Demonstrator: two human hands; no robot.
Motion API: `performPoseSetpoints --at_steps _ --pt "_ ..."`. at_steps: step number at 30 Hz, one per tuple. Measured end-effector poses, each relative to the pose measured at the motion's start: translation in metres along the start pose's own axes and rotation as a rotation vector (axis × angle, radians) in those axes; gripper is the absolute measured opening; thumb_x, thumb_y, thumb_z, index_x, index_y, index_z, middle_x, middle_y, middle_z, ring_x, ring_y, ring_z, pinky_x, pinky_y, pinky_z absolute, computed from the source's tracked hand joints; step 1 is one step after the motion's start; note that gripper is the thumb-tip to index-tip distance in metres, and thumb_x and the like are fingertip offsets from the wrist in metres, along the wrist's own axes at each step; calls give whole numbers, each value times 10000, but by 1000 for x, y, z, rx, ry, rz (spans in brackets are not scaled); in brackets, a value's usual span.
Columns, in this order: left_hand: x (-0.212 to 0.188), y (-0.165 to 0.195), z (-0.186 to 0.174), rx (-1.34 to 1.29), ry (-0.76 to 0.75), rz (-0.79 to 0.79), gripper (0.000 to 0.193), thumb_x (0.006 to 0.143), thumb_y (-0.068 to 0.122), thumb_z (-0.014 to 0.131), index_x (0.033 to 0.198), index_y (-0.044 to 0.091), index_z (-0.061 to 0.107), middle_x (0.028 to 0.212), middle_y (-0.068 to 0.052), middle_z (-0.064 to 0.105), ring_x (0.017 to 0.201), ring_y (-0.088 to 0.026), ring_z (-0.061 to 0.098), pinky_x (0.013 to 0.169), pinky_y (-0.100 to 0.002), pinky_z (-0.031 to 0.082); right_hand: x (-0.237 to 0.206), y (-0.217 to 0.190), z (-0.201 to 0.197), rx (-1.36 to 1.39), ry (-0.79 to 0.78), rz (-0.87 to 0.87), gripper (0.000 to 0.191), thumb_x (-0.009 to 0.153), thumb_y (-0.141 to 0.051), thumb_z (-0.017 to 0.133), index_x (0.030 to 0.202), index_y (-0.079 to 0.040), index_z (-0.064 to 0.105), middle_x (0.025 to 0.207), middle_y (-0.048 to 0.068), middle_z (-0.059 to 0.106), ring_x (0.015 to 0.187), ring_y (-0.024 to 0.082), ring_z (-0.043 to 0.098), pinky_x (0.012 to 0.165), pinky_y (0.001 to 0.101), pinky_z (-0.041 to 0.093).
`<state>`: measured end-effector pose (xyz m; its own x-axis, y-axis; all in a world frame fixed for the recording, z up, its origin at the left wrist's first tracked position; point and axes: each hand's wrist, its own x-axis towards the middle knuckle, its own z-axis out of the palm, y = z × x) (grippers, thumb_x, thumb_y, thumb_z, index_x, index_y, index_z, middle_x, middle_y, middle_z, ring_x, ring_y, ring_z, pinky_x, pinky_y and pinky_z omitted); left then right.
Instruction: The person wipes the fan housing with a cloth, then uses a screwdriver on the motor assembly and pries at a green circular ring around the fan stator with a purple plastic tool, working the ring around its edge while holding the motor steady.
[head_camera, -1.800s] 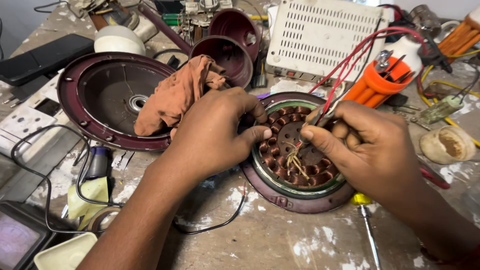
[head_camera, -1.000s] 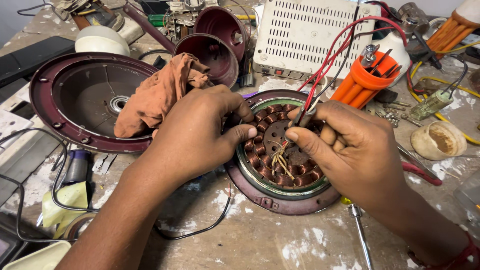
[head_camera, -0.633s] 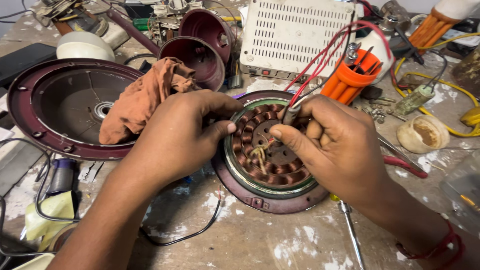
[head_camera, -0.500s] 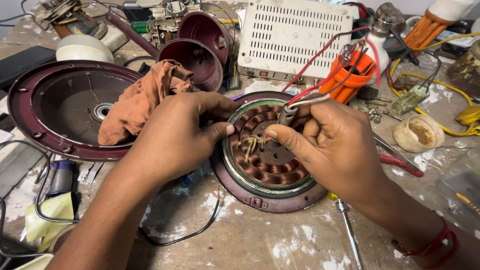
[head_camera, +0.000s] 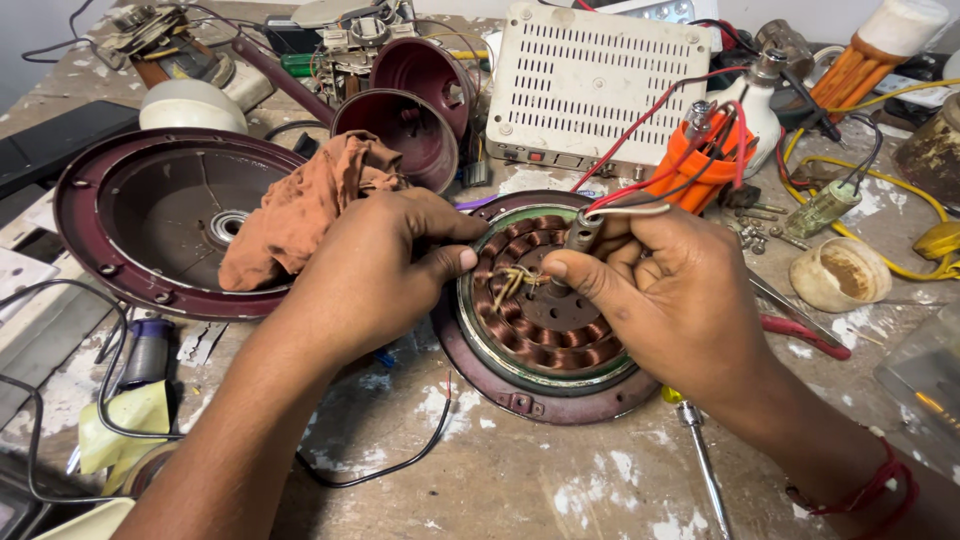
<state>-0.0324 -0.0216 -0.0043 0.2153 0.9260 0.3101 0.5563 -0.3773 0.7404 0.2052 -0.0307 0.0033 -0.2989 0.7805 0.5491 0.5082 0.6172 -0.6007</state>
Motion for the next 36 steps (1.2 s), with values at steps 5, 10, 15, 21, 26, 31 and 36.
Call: performPoseSetpoints --at_steps 5,10,15,21,26,31,36 --pt "-2 -4 0 -6 5 20 250 839 63 737 1087 47 766 988 -106 760 885 -202 750 790 -327 561 -1 -1 2 -12 -8 -102 201 923 -129 800 887 12 663 688 -22 587 572 3 456 477 216 363" --pt "-4 1 -11 -111 -56 -87 281 871 54 688 1147 45 737 1000 -62 777 922 -164 750 830 -313 570 1 -9 -2 -108 -41 -47 211 901 -183 790 950 0 698 671 35 550 542 88 434 480 278 358" --pt "-5 12 -23 -164 -108 -119 346 898 60 651 1241 53 690 1090 -45 760 1016 -142 724 895 -304 554 7 -22 -31 -267 -109 -204 298 906 -271 734 1012 3 686 798 92 655 647 183 636 577 342 492" --pt "-17 24 -33 -51 -230 -111 520 846 95 697 1360 102 622 1382 -75 562 1210 -190 620 986 -308 501 13 -35 -68 -482 -209 281 300 908 -334 684 998 -55 745 722 143 727 592 271 679 591 421 509" --pt "-22 34 -38 97 -314 -101 915 682 247 889 1503 143 497 1626 -58 278 1485 -254 319 1153 -371 337 12 -41 -66 -645 -371 528 297 956 -347 684 957 -65 777 692 178 727 619 302 693 645 416 508" --pt "-26 40 -37 201 -342 -94 1188 526 308 974 1562 165 410 1703 -74 206 1525 -275 211 1199 -389 246 10 -39 -64 -556 -288 329 324 880 -392 718 901 -73 770 692 151 716 606 303 683 621 441 507" --pt "-29 41 -38 178 -325 -45 1176 524 314 967 1551 146 419 1634 -84 260 1510 -275 266 1199 -378 266 9 -33 -59 -493 -229 308 290 872 -354 705 941 -80 773 770 134 752 662 296 724 658 418 538"
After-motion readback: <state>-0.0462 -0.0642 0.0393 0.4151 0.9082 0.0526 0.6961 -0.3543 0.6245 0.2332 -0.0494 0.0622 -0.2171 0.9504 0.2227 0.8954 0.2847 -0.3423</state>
